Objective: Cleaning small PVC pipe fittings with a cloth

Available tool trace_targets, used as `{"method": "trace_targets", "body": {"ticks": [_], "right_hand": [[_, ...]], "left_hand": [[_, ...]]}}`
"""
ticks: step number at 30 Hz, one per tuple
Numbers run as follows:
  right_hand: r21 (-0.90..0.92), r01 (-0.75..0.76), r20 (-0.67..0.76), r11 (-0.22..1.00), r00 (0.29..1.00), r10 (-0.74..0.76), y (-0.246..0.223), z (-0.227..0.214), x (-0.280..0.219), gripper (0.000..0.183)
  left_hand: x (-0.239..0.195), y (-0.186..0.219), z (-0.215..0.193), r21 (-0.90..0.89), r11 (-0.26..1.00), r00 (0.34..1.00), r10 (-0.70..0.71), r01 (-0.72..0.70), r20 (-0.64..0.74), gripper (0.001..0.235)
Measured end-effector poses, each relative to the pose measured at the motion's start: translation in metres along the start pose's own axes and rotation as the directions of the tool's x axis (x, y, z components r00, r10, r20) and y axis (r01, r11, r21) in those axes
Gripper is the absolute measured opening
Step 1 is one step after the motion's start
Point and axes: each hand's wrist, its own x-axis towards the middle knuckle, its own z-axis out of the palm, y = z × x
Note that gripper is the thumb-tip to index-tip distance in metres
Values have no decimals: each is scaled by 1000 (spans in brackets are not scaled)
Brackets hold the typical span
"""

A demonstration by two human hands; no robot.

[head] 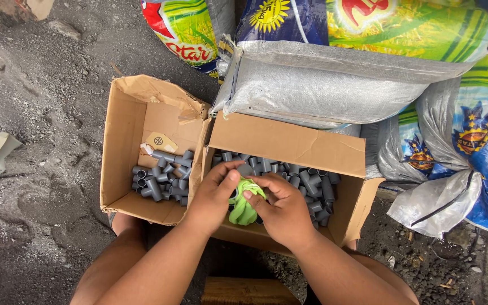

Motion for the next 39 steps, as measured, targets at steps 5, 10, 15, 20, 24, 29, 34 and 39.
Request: {"method": "trace_targets", "body": {"ticks": [5,10,15,20,24,29,34,39], "right_hand": [[-28,-132,-63,991,990,130,-1,-1,6,23],[-73,-197,-121,978,975,188,-11,-3,5,23],[-168,106,-39,980,993,-114,-19,5,0,18],[-190,-43,-111,981,994,22,-5,-7,8,18],[-173,-65,-183,983,983,33,8,-9,12,19],[-137,56,-68,989,995,-66,-6,3,7,21],[-151,60,-77,987,994,-72,0,-4,13,21],[-184,-23,-122,983,993,0,1,-3,11,24]], "left_hand": [[-2,-23,7,122,992,999,37,-40,25,63],[1,-14,6,225,968,992,98,-113,74,57],[-6,6,7,239,966,994,81,-96,72,61],[-11,17,13,245,967,990,38,-70,133,61],[-14,15,11,223,968,982,75,-114,174,62],[-4,2,7,229,959,982,141,-167,128,59],[0,-1,5,288,938,972,142,-193,187,63],[-4,17,21,349,920,980,133,-176,145,56]]}}
